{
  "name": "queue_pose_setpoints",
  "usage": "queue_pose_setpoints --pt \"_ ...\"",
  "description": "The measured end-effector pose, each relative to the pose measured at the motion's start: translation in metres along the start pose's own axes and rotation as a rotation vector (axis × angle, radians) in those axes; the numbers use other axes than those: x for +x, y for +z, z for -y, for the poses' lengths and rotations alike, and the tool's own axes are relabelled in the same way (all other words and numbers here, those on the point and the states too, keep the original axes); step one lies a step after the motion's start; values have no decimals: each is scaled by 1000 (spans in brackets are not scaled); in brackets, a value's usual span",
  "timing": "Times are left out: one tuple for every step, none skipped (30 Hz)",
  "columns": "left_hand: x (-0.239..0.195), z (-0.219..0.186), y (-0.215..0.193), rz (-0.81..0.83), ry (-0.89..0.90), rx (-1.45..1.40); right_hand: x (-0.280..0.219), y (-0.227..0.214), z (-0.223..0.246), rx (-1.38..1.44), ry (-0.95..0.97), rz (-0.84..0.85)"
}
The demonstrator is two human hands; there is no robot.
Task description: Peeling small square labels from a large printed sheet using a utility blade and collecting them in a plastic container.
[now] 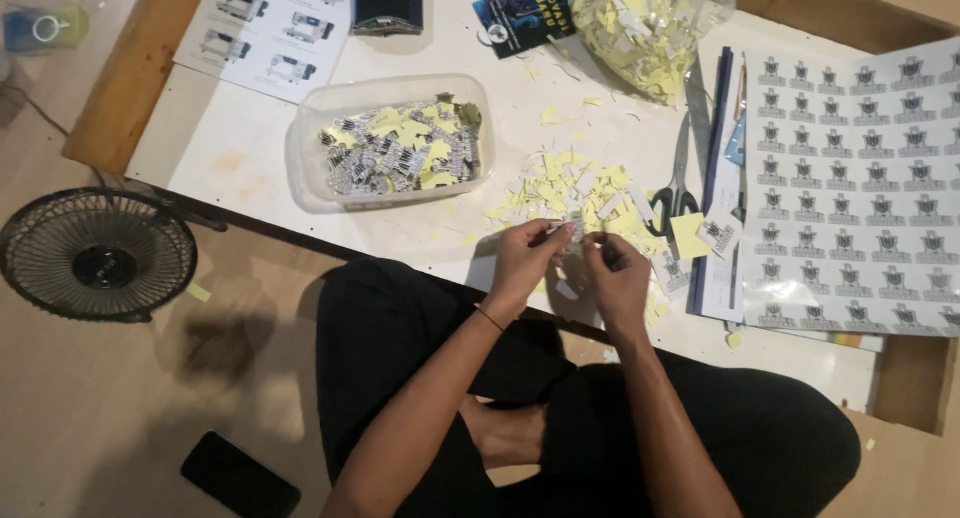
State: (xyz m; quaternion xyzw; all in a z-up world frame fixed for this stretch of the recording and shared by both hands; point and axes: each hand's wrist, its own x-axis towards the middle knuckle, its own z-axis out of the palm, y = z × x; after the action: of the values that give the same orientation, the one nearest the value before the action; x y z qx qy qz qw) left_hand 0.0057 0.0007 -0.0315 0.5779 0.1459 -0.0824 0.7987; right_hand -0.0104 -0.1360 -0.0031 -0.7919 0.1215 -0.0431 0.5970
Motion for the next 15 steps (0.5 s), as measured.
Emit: queue_pose_setpoints --pt "-1 -8 3 -3 4 1 4 -2 0 3 -3 3" --pt "-5 -15 4 -27 -7 -26 5 -4 0 -9 -4 -29" --pt "-10 -22 6 -51 -18 -52 6 -5 -1 -20 -4 -61" --pt "-5 -16 5 -54 -15 -53 6 -3 9 -19 -6 -58" --pt "0 -11 4 -69 -21 -66 6 0 19 -6 -2 -43" --pt "3 -4 3 -84 -28 -81 5 3 28 6 2 -28" --pt "-1 -12 7 -87 -27 -81 7 5 35 7 1 -25" --pt "-5 -20 10 -159 -85 -207 11 10 42 6 -12 1" --pt "-8 -30 12 -229 -142 -333 15 15 50 5 -26 28" --pt "-2 -23 6 -240 -136 -333 21 25 59 10 -28 39" --pt "5 -18 -1 -242 -164 -419 27 35 68 11 -46 60" --pt "14 -14 -7 -238 -187 -504 34 45 79 15 -68 76" --pt "21 -7 -8 -243 -177 -502 42 60 84 22 -74 83" --pt "27 0 -10 -242 -203 -510 48 74 89 -25 -156 121" --pt "33 8 -12 -241 -230 -519 54 89 94 -72 -238 159"
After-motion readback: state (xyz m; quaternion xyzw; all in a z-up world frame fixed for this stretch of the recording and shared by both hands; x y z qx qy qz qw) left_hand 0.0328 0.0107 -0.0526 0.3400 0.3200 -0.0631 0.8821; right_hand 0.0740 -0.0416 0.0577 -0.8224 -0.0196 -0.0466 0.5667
